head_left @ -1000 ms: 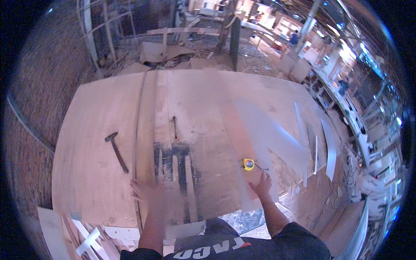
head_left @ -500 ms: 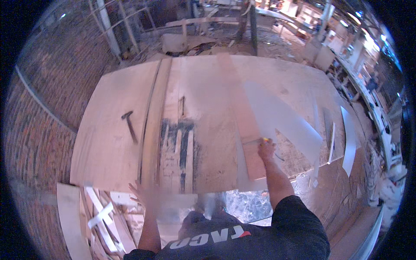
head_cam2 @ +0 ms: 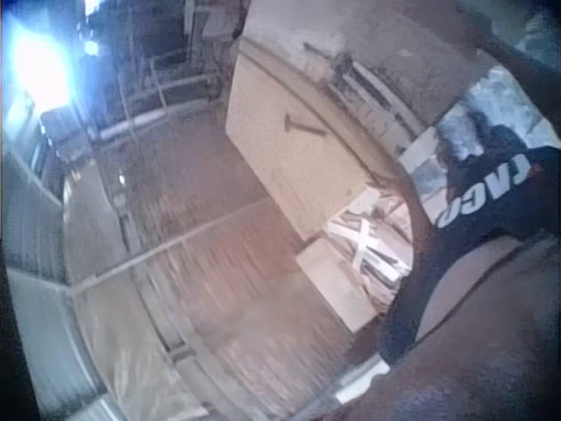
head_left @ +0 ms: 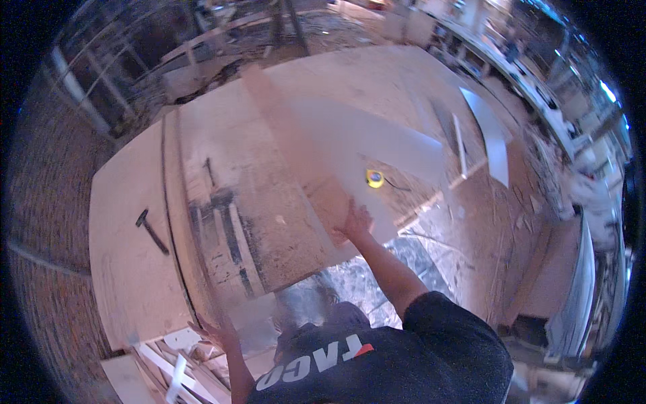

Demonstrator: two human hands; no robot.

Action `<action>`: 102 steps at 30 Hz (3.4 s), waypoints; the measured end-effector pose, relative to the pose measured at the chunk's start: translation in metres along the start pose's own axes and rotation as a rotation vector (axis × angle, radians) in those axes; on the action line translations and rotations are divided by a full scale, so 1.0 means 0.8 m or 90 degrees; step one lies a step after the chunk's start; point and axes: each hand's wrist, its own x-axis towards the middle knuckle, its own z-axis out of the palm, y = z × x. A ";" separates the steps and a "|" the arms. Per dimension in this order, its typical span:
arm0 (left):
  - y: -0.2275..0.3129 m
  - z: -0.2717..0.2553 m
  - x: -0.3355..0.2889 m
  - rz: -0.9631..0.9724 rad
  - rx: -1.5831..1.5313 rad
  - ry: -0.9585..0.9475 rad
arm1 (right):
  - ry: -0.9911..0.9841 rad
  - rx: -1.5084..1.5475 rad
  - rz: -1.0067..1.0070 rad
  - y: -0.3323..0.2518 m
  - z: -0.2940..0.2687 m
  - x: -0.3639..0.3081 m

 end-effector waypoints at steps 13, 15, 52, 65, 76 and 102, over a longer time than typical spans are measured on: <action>0.046 -0.066 0.079 0.344 -0.282 -0.175 | -0.003 0.286 -0.151 -0.173 0.004 -0.187; 0.042 -0.074 0.086 0.391 -0.317 -0.201 | 0.031 0.269 -0.177 -0.215 0.021 -0.212; -0.040 0.011 0.047 0.667 0.092 -0.376 | -0.311 0.007 -0.204 -0.291 0.191 -0.321; 0.108 -0.020 0.011 0.641 -0.132 -0.489 | 0.011 0.209 0.165 0.074 0.154 -0.282; 0.313 0.004 -0.119 0.529 -0.186 -0.638 | -0.237 0.208 0.130 0.326 0.251 -0.094; 0.319 0.108 -0.144 -0.516 -0.655 -1.128 | -0.480 0.582 0.682 0.496 0.269 -0.214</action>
